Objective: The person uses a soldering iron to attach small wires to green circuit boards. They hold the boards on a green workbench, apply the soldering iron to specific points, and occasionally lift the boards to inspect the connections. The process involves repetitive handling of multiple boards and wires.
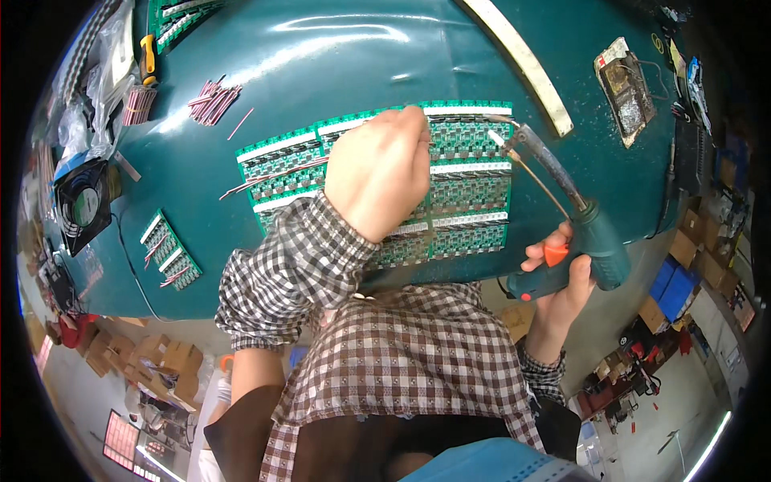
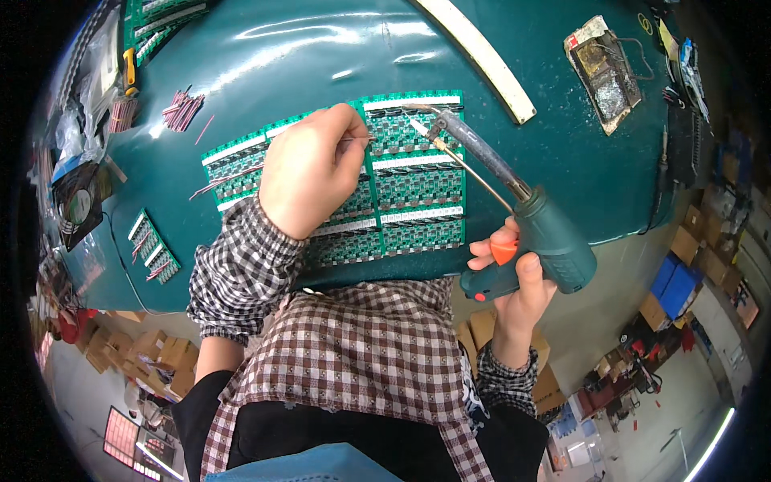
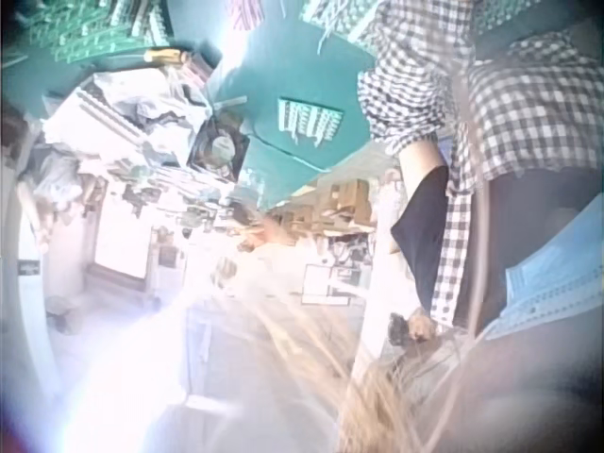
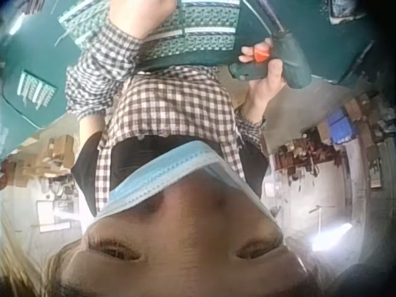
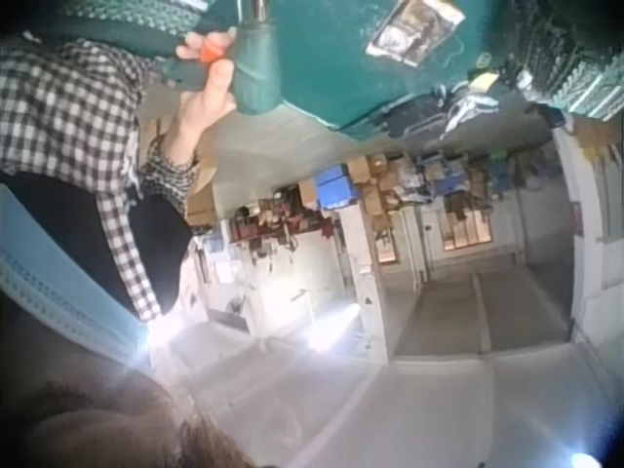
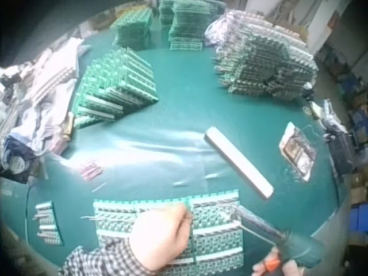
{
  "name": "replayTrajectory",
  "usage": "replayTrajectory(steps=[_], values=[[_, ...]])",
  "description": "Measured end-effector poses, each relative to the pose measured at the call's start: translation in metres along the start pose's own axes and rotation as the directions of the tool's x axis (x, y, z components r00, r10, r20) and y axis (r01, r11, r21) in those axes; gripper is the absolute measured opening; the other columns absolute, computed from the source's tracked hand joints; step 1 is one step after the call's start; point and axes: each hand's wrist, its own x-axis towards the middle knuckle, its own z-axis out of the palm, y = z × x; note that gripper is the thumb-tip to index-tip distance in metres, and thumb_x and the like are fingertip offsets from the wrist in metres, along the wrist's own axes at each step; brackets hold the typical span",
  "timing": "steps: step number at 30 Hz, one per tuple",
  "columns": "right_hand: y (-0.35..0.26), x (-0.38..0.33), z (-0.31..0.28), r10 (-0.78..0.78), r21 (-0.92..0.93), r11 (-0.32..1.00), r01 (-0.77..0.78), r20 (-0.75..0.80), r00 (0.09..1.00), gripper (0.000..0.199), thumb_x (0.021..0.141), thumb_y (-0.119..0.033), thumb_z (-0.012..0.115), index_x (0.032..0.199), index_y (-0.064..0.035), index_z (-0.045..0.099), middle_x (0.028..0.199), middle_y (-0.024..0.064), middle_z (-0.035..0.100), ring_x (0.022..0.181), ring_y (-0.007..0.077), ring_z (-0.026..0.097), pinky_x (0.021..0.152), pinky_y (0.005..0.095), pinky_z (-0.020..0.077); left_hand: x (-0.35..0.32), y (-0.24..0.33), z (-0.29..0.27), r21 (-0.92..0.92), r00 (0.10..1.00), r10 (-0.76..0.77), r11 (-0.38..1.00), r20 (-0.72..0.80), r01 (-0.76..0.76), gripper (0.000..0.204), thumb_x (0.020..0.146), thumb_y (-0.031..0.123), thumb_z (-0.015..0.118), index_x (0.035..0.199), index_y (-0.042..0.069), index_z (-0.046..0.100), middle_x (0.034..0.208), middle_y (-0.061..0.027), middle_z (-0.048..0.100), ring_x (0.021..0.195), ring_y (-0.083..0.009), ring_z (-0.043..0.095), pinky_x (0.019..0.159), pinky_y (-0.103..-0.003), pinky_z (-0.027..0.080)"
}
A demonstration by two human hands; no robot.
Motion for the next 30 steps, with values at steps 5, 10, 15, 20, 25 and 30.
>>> replayTrajectory(steps=[5, 10, 15, 20, 25, 30], values=[[0.002, -0.001, -0.002, 0.023, -0.008, 1.000, -0.023, 0.002, 1.000, 0.051, 0.090, -0.035, 0.054, 0.116, 0.0083, 0.043, 0.094, 0.0144, 0.056, 0.076, 0.0240, 0.065, 0.057, 0.0304, 0.0591, -0.002, -0.003, 0.001, -0.012, 0.999, -0.039, 0.999, -0.020, 0.038, 0.006, 0.073, 0.005, 0.061, 0.078, 0.004, 0.057, 0.071, -0.0094, 0.059, 0.062, -0.0260, 0.058, 0.056, -0.034, 0.046], [0.000, -0.001, -0.005, 0.025, 0.005, 1.000, -0.025, -0.012, 1.000, 0.050, 0.090, -0.033, 0.055, 0.117, 0.0083, 0.043, 0.095, 0.0149, 0.056, 0.078, 0.0252, 0.065, 0.058, 0.0315, 0.0598, 0.001, 0.002, 0.002, -0.028, 0.994, 0.035, 0.999, -0.099, -0.038, 0.008, 0.069, 0.005, 0.063, 0.075, 0.006, 0.056, 0.070, -0.0058, 0.056, 0.060, -0.0232, 0.055, 0.058, -0.033, 0.045], [0.001, -0.002, -0.008, 0.029, 0.022, 0.999, -0.029, -0.012, 1.000, 0.050, 0.090, -0.031, 0.054, 0.118, 0.0089, 0.043, 0.096, 0.0161, 0.056, 0.080, 0.0268, 0.065, 0.058, 0.0322, 0.0602, 0.009, -0.006, 0.013, 0.041, 0.986, 0.108, 0.994, -0.127, -0.103, 0.010, 0.066, 0.005, 0.065, 0.069, 0.009, 0.056, 0.068, -0.0034, 0.052, 0.062, -0.0220, 0.054, 0.060, -0.034, 0.042], [0.000, -0.003, -0.007, 0.044, 0.002, 0.999, -0.044, -0.030, 0.999, 0.047, 0.091, -0.027, 0.054, 0.117, 0.0105, 0.044, 0.094, 0.0167, 0.057, 0.081, 0.0281, 0.065, 0.059, 0.0325, 0.0604, 0.012, -0.008, 0.016, 0.041, 0.990, 0.088, 0.996, -0.108, -0.084, 0.009, 0.065, 0.006, 0.065, 0.068, 0.008, 0.057, 0.067, -0.0036, 0.053, 0.061, -0.0219, 0.054, 0.059, -0.033, 0.042], [-0.001, -0.003, -0.004, 0.076, -0.032, 0.996, -0.077, -0.054, 0.996, 0.043, 0.090, -0.023, 0.055, 0.115, 0.0115, 0.046, 0.090, 0.0159, 0.059, 0.081, 0.0279, 0.065, 0.060, 0.0325, 0.0604, 0.016, -0.010, 0.015, -0.032, 0.996, 0.054, 0.998, -0.067, -0.056, 0.008, 0.065, 0.006, 0.064, 0.066, 0.007, 0.057, 0.065, -0.0041, 0.052, 0.059, -0.0216, 0.053, 0.058, -0.033, 0.043], [-0.001, -0.002, -0.003, 0.088, -0.094, 0.991, -0.093, -0.051, 0.995, 0.043, 0.090, -0.023, 0.055, 0.114, 0.0119, 0.048, 0.090, 0.0153, 0.059, 0.081, 0.0274, 0.065, 0.060, 0.0322, 0.0601, 0.018, -0.010, 0.013, -0.046, 0.999, 0.017, 0.999, -0.035, -0.018, 0.007, 0.065, 0.006, 0.064, 0.066, 0.007, 0.057, 0.065, -0.0042, 0.052, 0.056, -0.0210, 0.052, 0.058, -0.032, 0.043]])
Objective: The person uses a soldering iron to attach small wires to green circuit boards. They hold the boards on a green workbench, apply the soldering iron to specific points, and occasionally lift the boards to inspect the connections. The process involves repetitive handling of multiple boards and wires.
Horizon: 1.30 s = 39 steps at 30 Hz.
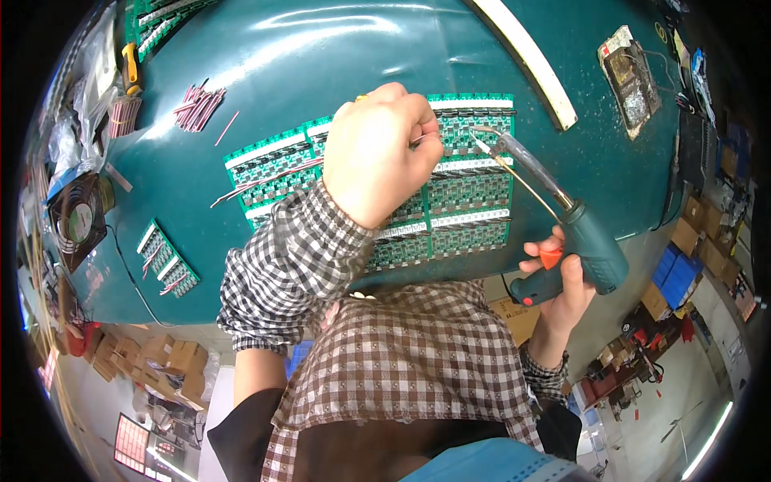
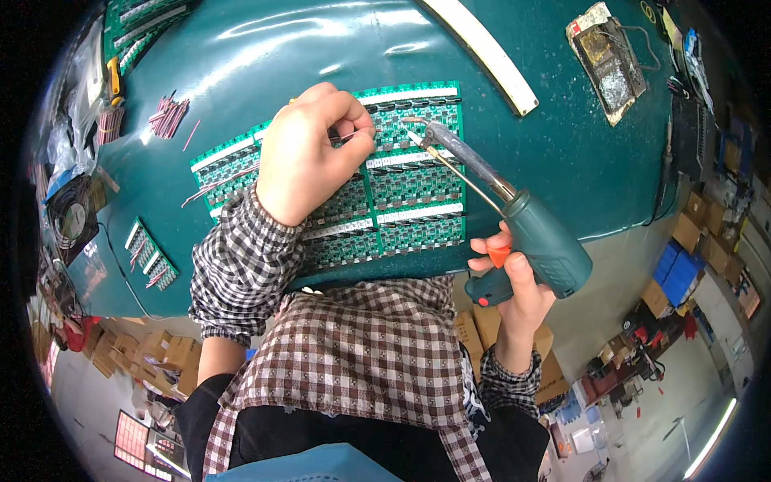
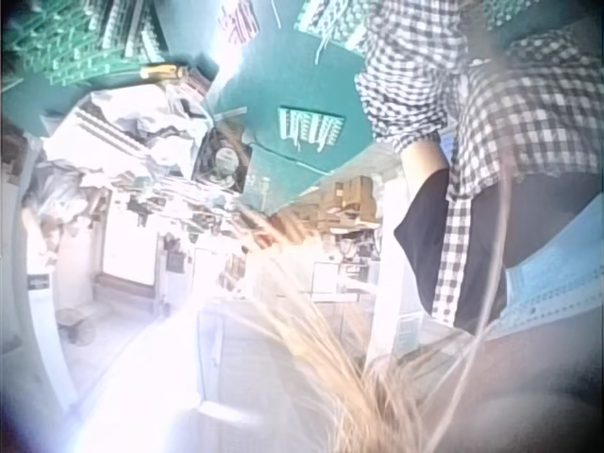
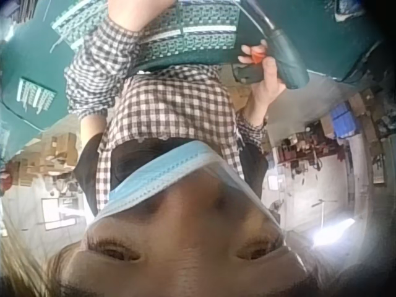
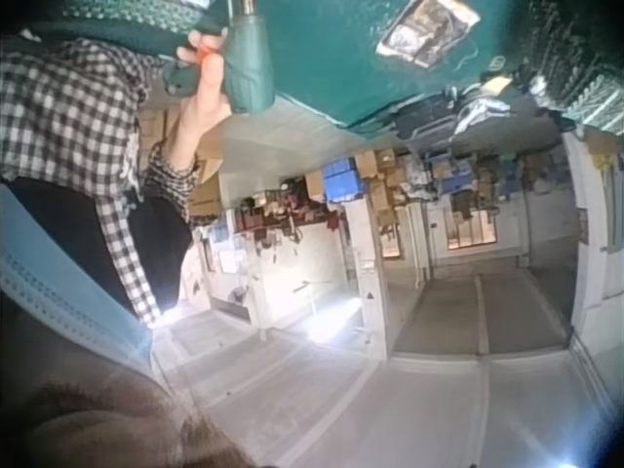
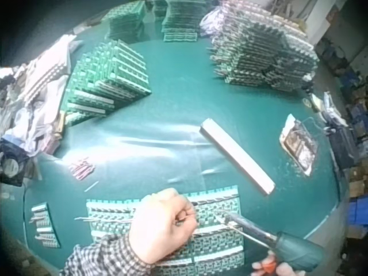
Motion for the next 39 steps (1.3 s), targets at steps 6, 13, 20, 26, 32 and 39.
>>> replayTrajectory(steps=[6, 13, 20, 26, 32, 39], values=[[0.0013, 0.0007, 0.0008, -0.001, -0.033, 0.999, 0.000, -0.006, 1.000, 0.043, 0.089, -0.022, 0.057, 0.114, 0.0117, 0.049, 0.090, 0.0151, 0.060, 0.080, 0.0269, 0.065, 0.060, 0.0322, 0.0594, -0.0003, -0.0021, 0.0046, 0.028, 0.999, 0.022, 0.999, -0.033, -0.021, 0.008, 0.065, 0.005, 0.064, 0.066, 0.007, 0.057, 0.065, -0.0048, 0.053, 0.055, -0.0203, 0.053, 0.055, -0.032, 0.044], [0.0010, -0.0001, 0.0041, -0.011, -0.109, 0.994, 0.012, 0.010, 1.000, 0.043, 0.088, -0.022, 0.058, 0.114, 0.0115, 0.049, 0.088, 0.0148, 0.061, 0.078, 0.0259, 0.065, 0.060, 0.0327, 0.0589, -0.0004, -0.0026, 0.0060, 0.029, 0.997, 0.052, 0.998, -0.050, -0.051, 0.009, 0.064, 0.004, 0.064, 0.066, 0.007, 0.056, 0.064, -0.0048, 0.051, 0.056, -0.0203, 0.052, 0.055, -0.032, 0.042], [-0.0011, 0.0008, 0.0076, -0.002, -0.112, 0.994, 0.001, -0.009, 1.000, 0.044, 0.087, -0.021, 0.059, 0.114, 0.0114, 0.049, 0.088, 0.0146, 0.061, 0.076, 0.0253, 0.065, 0.060, 0.0328, 0.0587, -0.0016, -0.0010, 0.0081, 0.035, 0.990, 0.092, 0.995, -0.105, -0.089, 0.010, 0.063, 0.003, 0.065, 0.066, 0.007, 0.055, 0.062, -0.0033, 0.047, 0.056, -0.0193, 0.050, 0.055, -0.032, 0.040], [0.0012, 0.0001, 0.0066, -0.002, -0.105, 0.994, 0.000, -0.021, 1.000, 0.044, 0.086, -0.021, 0.059, 0.114, 0.0114, 0.049, 0.087, 0.0145, 0.061, 0.075, 0.0252, 0.065, 0.059, 0.0325, 0.0586, -0.0020, -0.0033, 0.0100, 0.032, 0.988, 0.102, 0.995, -0.116, -0.099, 0.010, 0.063, 0.004, 0.065, 0.065, 0.008, 0.055, 0.063, -0.0029, 0.047, 0.056, -0.0191, 0.049, 0.055, -0.032, 0.040], [-0.0026, 0.0002, 0.0098, 0.025, -0.138, 0.990, -0.028, -0.024, 0.999, 0.043, 0.085, -0.020, 0.059, 0.113, 0.0118, 0.050, 0.087, 0.0145, 0.061, 0.074, 0.0255, 0.065, 0.059, 0.0328, 0.0586, 0.0000, -0.0019, 0.0076, 0.039, 0.995, 0.067, 0.997, -0.069, -0.064, 0.009, 0.064, 0.005, 0.065, 0.066, 0.008, 0.056, 0.062, -0.0035, 0.048, 0.056, -0.0199, 0.050, 0.056, -0.032, 0.040], [-0.0013, 0.0019, 0.0097, 0.024, -0.163, 0.986, -0.024, -0.001, 1.000, 0.044, 0.084, -0.019, 0.060, 0.113, 0.0121, 0.050, 0.088, 0.0154, 0.061, 0.075, 0.0263, 0.065, 0.059, 0.0331, 0.0583, 0.0007, -0.0025, 0.0077, 0.040, 0.995, 0.071, 0.997, -0.072, -0.068, 0.009, 0.065, 0.005, 0.064, 0.067, 0.007, 0.056, 0.063, -0.0044, 0.049, 0.057, -0.0202, 0.051, 0.056, -0.033, 0.041]])
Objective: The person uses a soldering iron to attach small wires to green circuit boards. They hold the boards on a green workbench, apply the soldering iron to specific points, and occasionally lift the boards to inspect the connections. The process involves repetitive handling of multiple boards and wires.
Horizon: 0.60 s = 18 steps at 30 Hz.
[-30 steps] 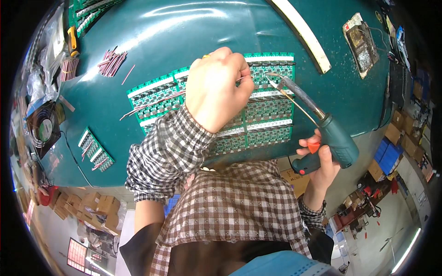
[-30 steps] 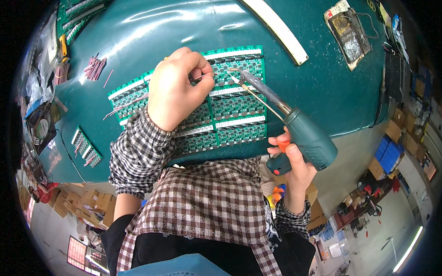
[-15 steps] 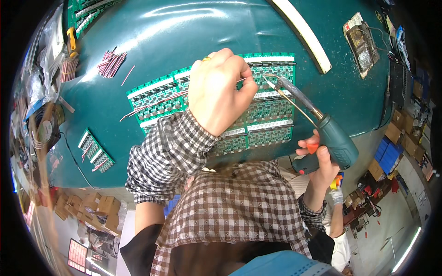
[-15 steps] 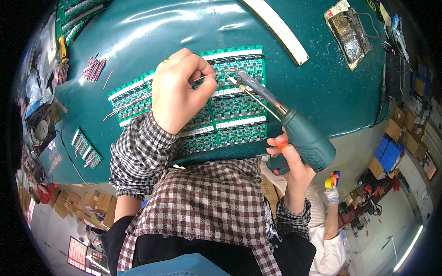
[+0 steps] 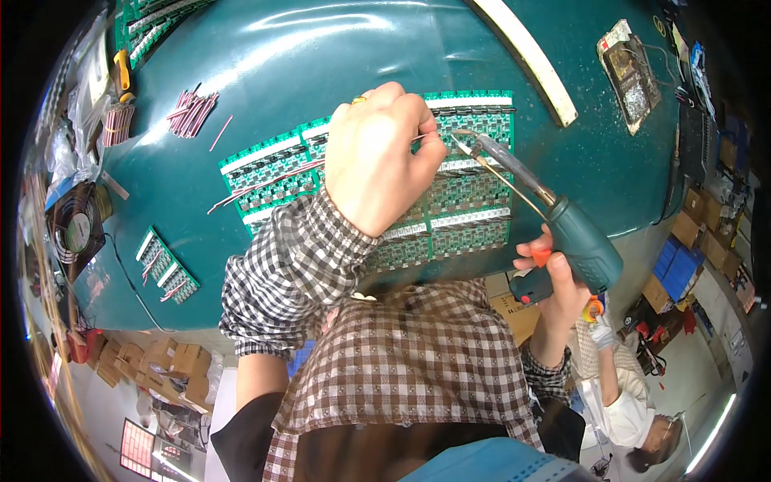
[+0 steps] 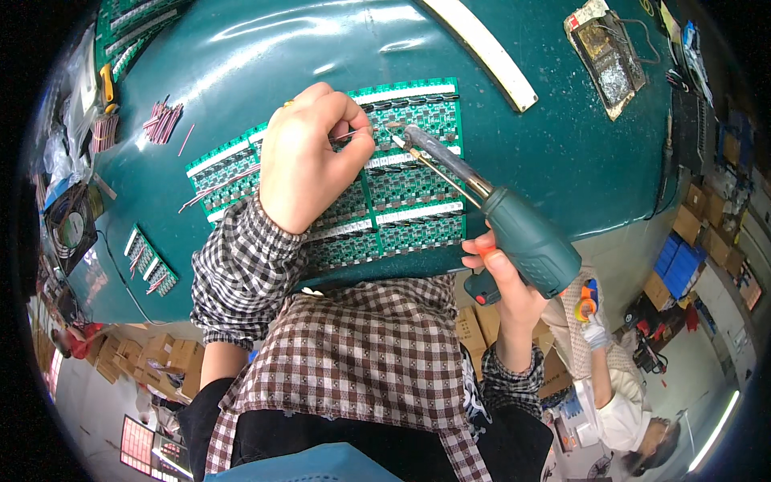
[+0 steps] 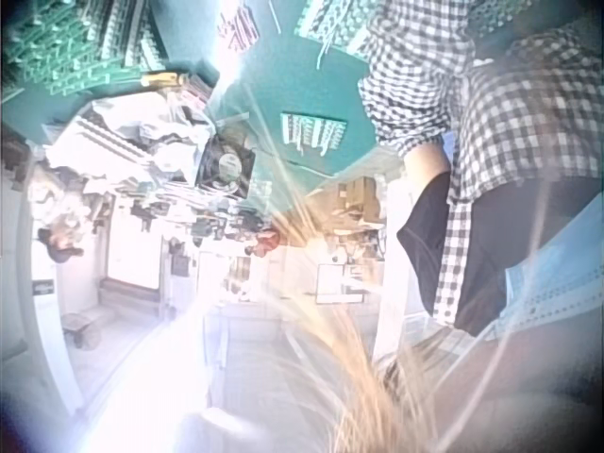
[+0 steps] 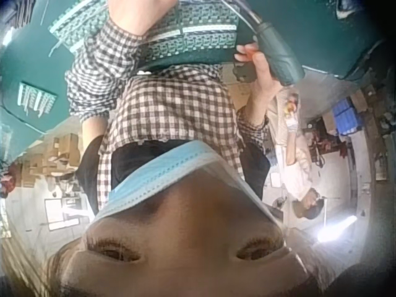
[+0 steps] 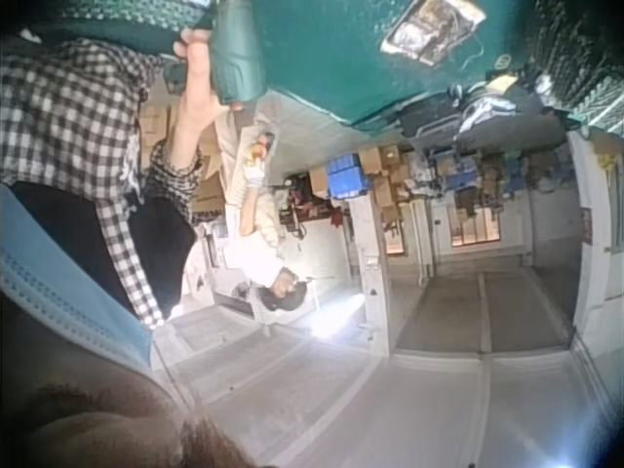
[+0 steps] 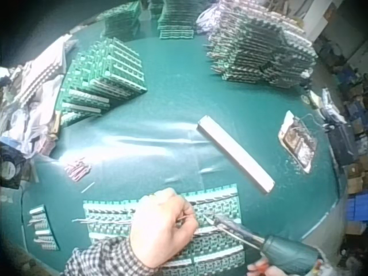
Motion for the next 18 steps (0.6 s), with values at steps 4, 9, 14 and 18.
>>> replayTrajectory(steps=[4, 9, 14, 18], values=[[-0.0001, -0.0008, 0.0014, 0.018, -0.010, 1.000, -0.018, -0.005, 1.000, 0.043, 0.084, -0.018, 0.060, 0.114, 0.0117, 0.050, 0.089, 0.0156, 0.061, 0.075, 0.0263, 0.065, 0.060, 0.0333, 0.0582, 0.0001, -0.0018, 0.0009, -0.016, 1.000, 0.000, 1.000, 0.007, 0.000, 0.009, 0.065, 0.004, 0.064, 0.067, 0.007, 0.056, 0.063, -0.0049, 0.049, 0.056, -0.0204, 0.051, 0.055, -0.033, 0.041], [0.0011, -0.0002, 0.0030, -0.009, -0.020, 1.000, 0.009, -0.014, 1.000, 0.042, 0.084, -0.019, 0.060, 0.112, 0.0109, 0.052, 0.089, 0.0155, 0.061, 0.074, 0.0260, 0.065, 0.059, 0.0335, 0.0581, 0.0007, -0.0008, 0.0002, -0.011, 1.000, -0.001, 1.000, 0.014, 0.002, 0.009, 0.065, 0.004, 0.064, 0.067, 0.007, 0.056, 0.063, -0.0050, 0.049, 0.057, -0.0206, 0.051, 0.056, -0.033, 0.041], [-0.0017, 0.0006, 0.0065, -0.028, -0.042, 0.999, 0.027, -0.025, 0.999, 0.040, 0.083, -0.019, 0.062, 0.109, 0.0097, 0.054, 0.088, 0.0156, 0.061, 0.072, 0.0257, 0.066, 0.057, 0.0334, 0.0581, -0.0008, -0.0006, 0.0009, -0.005, 1.000, 0.000, 1.000, -0.005, 0.000, 0.009, 0.065, 0.004, 0.064, 0.067, 0.007, 0.056, 0.063, -0.0047, 0.048, 0.058, -0.0205, 0.051, 0.057, -0.033, 0.041], [-0.0020, 0.0008, 0.0071, -0.030, -0.043, 0.999, 0.029, -0.030, 0.999, 0.038, 0.082, -0.018, 0.063, 0.108, 0.0091, 0.055, 0.089, 0.0161, 0.062, 0.072, 0.0261, 0.066, 0.057, 0.0334, 0.0582, -0.0010, -0.0021, 0.0021, 0.006, 1.000, 0.010, 1.000, -0.005, -0.010, 0.009, 0.065, 0.004, 0.064, 0.067, 0.007, 0.056, 0.063, -0.0047, 0.048, 0.058, -0.0207, 0.051, 0.057, -0.033, 0.041]])
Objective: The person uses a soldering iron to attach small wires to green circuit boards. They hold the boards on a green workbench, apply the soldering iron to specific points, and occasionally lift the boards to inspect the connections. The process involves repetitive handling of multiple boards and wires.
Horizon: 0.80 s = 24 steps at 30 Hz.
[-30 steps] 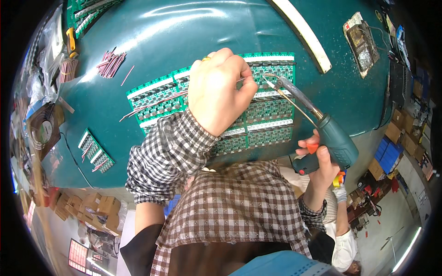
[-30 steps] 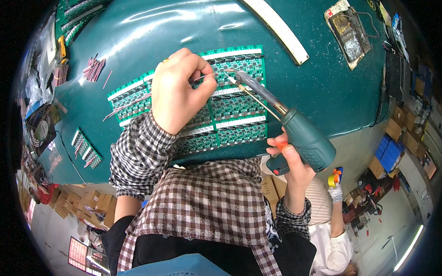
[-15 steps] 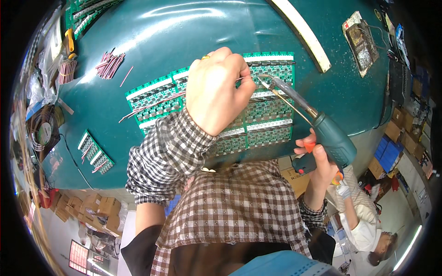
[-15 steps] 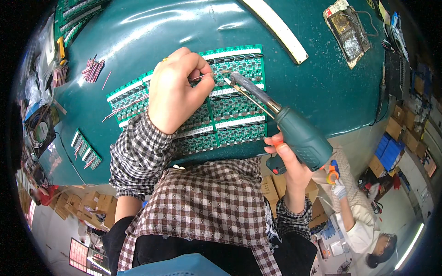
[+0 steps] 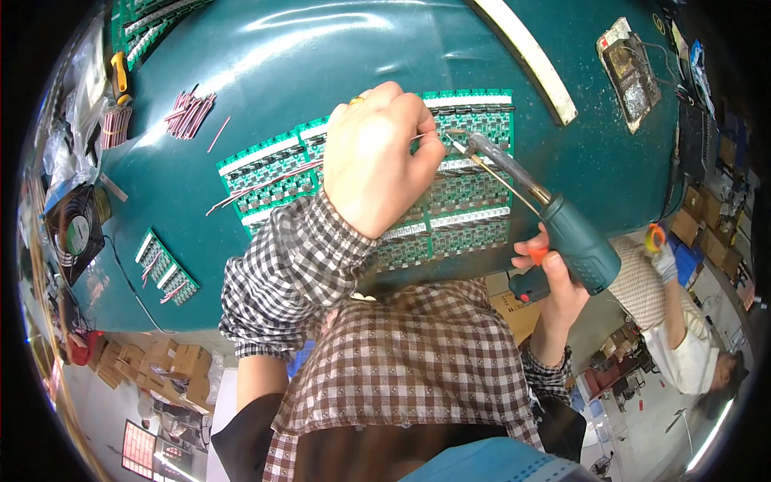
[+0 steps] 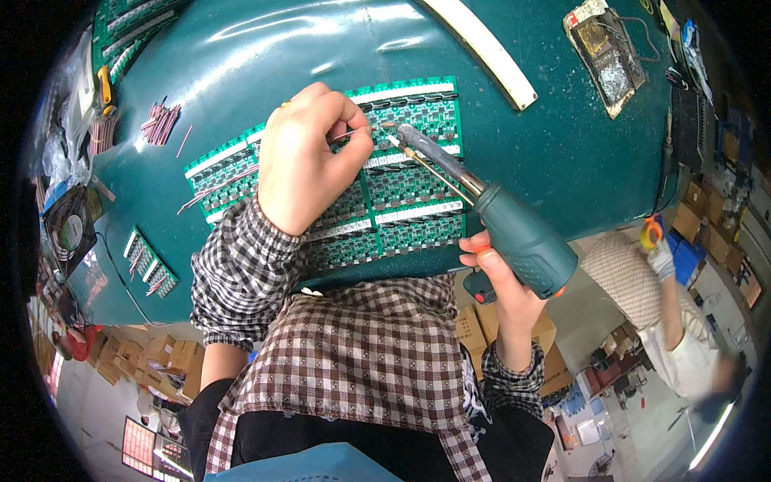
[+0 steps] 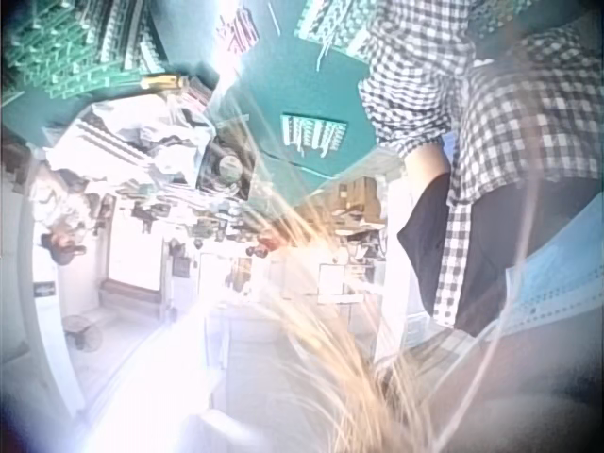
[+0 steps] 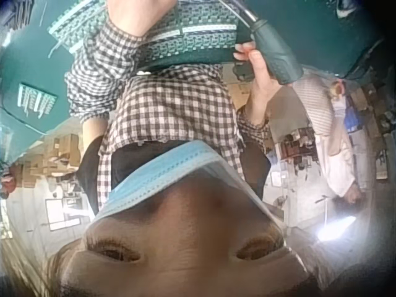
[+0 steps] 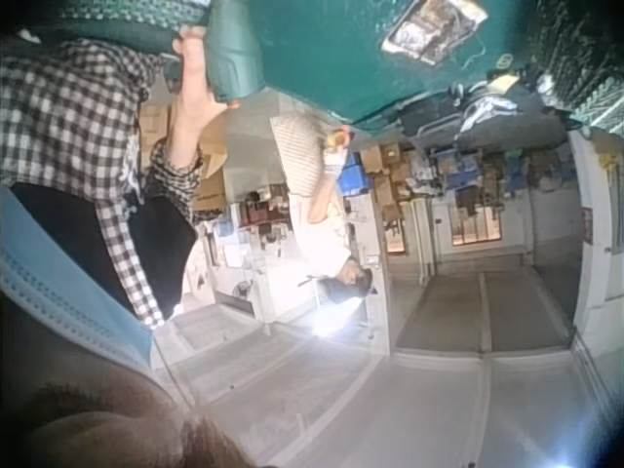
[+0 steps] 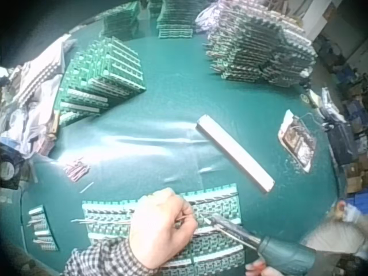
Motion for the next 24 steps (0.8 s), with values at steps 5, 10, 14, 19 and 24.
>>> replayTrajectory(steps=[5, 10, 14, 19, 24], values=[[-0.0003, -0.0005, 0.0000, 0.004, 0.005, 1.000, -0.004, -0.003, 1.000, 0.038, 0.082, -0.018, 0.063, 0.108, 0.0091, 0.055, 0.090, 0.0166, 0.062, 0.072, 0.0268, 0.066, 0.057, 0.0337, 0.0582, 0.0013, 0.0004, -0.0012, -0.017, 1.000, -0.003, 1.000, 0.012, 0.003, 0.010, 0.065, 0.003, 0.064, 0.067, 0.006, 0.055, 0.064, -0.0052, 0.049, 0.057, -0.0209, 0.051, 0.055, -0.033, 0.041], [-0.0003, -0.0001, 0.0003, 0.025, 0.043, 0.999, -0.025, -0.001, 1.000, 0.034, 0.081, -0.014, 0.064, 0.105, 0.0086, 0.056, 0.089, 0.0163, 0.062, 0.075, 0.0271, 0.066, 0.060, 0.0348, 0.0582, 0.0014, 0.0013, -0.0013, -0.018, 1.000, 0.000, 1.000, 0.006, 0.000, 0.010, 0.064, 0.002, 0.064, 0.067, 0.006, 0.055, 0.063, -0.0054, 0.048, 0.056, -0.0209, 0.051, 0.054, -0.033, 0.041], [-0.0019, 0.0005, -0.0001, 0.043, 0.109, 0.993, -0.045, 0.020, 0.999, 0.028, 0.079, -0.005, 0.066, 0.102, 0.0072, 0.057, 0.089, 0.0150, 0.063, 0.078, 0.0266, 0.066, 0.065, 0.0352, 0.0581, 0.0015, 0.0009, -0.0020, -0.027, 1.000, 0.000, 1.000, 0.011, 0.000, 0.010, 0.064, 0.002, 0.064, 0.067, 0.006, 0.055, 0.063, -0.0055, 0.048, 0.055, -0.0210, 0.050, 0.054, -0.033, 0.040], [-0.0031, -0.0011, 0.0007, 0.049, 0.085, 0.995, -0.050, 0.017, 0.999, 0.027, 0.080, -0.004, 0.065, 0.103, 0.0068, 0.057, 0.089, 0.0149, 0.063, 0.079, 0.0264, 0.066, 0.066, 0.0347, 0.0580, 0.0019, 0.0012, -0.0018, -0.036, 1.000, 0.013, 0.999, 0.005, -0.012, 0.010, 0.065, 0.002, 0.064, 0.067, 0.006, 0.055, 0.063, -0.0055, 0.048, 0.055, -0.0211, 0.050, 0.053, -0.033, 0.040], [-0.0038, -0.0012, 0.0009, 0.054, 0.076, 0.996, -0.055, 0.019, 0.998, 0.029, 0.080, -0.004, 0.065, 0.105, 0.0067, 0.057, 0.090, 0.0148, 0.063, 0.080, 0.0260, 0.066, 0.066, 0.0346, 0.0580, 0.0010, 0.0007, -0.0015, -0.028, 1.000, 0.018, 0.999, -0.003, -0.018, 0.010, 0.065, 0.002, 0.064, 0.067, 0.006, 0.055, 0.063, -0.0054, 0.048, 0.056, -0.0210, 0.050, 0.054, -0.033, 0.040]])
